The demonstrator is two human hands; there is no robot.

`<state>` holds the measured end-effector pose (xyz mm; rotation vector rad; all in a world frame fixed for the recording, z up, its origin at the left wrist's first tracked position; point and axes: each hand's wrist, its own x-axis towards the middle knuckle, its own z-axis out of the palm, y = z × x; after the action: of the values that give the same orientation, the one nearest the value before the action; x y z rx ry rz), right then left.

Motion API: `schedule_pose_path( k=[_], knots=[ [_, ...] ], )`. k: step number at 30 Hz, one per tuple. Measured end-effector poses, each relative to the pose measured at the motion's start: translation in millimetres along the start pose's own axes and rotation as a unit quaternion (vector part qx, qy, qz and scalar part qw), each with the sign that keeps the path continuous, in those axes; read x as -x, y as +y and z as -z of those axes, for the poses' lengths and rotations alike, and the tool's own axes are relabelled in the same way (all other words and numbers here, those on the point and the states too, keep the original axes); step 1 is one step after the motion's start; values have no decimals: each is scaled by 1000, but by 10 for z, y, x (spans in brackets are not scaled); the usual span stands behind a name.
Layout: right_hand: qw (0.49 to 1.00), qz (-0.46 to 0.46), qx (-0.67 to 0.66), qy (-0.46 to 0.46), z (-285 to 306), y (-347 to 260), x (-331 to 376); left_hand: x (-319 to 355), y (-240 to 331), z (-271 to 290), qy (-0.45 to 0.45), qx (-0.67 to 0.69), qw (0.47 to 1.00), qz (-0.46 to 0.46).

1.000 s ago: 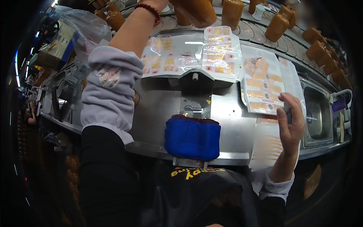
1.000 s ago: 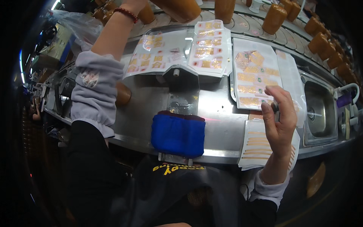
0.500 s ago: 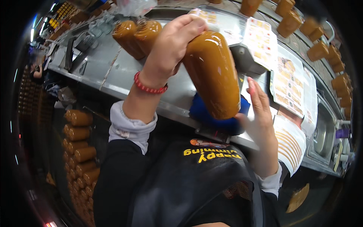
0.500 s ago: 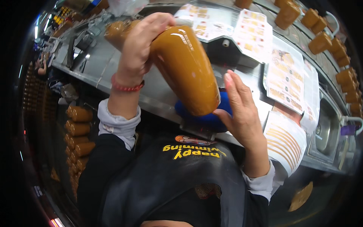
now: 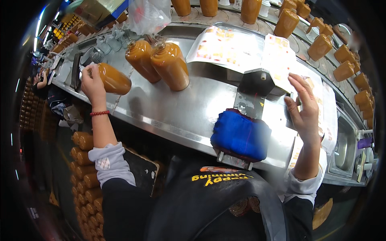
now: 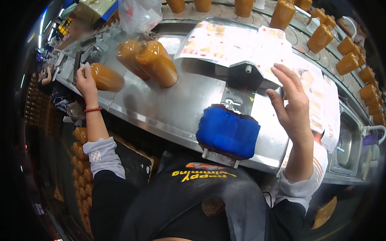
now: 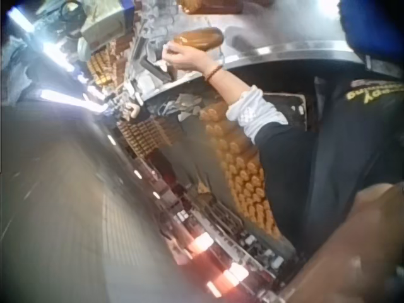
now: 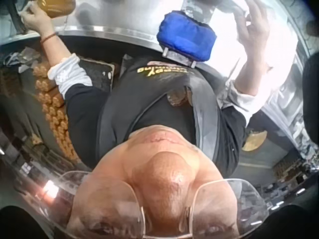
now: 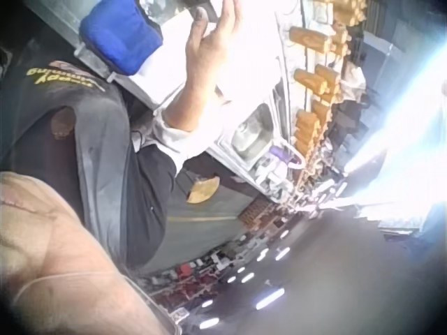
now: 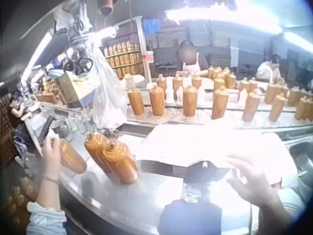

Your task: The person wipes a brown bottle with a cloth, then applies a sticker label to its side. They smooth the label with a green squeegee tool and use a wooden stick to press the edges. The labeled bottle is placed on a nearby rack with other finished bottles.

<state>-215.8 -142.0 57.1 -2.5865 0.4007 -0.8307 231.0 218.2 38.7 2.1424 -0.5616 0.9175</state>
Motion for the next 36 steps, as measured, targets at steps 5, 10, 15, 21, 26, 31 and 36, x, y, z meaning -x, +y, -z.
schedule_pose_path(
  k=[5, 10, 15, 21, 26, 31, 36],
  knots=[
    [999, -21, -12, -21, -57, 30, 117, -18, -341, -317, -32, -10, 999, 43],
    [999, -30, 34, -6, 92, 188, 410, -78, -265, -329, -85, -70, 993, 39],
    [994, -102, -10, 25, 241, 172, 714, -1, 922, -118, 2, 63, 991, -119],
    [992, -64, 2, 106, 372, 178, 1058, 7, 3371, -1031, -163, 578, 797, -64],
    [980, -142, -39, 134, 686, 182, 1324, -496, 3776, -3245, -116, 508, 854, 0],
    [953, -225, 59, 195, 1013, 280, 1856, -1221, 3230, -4684, -82, 169, 978, -86],
    [927, -305, 56, 212, 952, 261, 2054, -1278, 3214, -5261, -215, 40, 969, -114]
  ],
)
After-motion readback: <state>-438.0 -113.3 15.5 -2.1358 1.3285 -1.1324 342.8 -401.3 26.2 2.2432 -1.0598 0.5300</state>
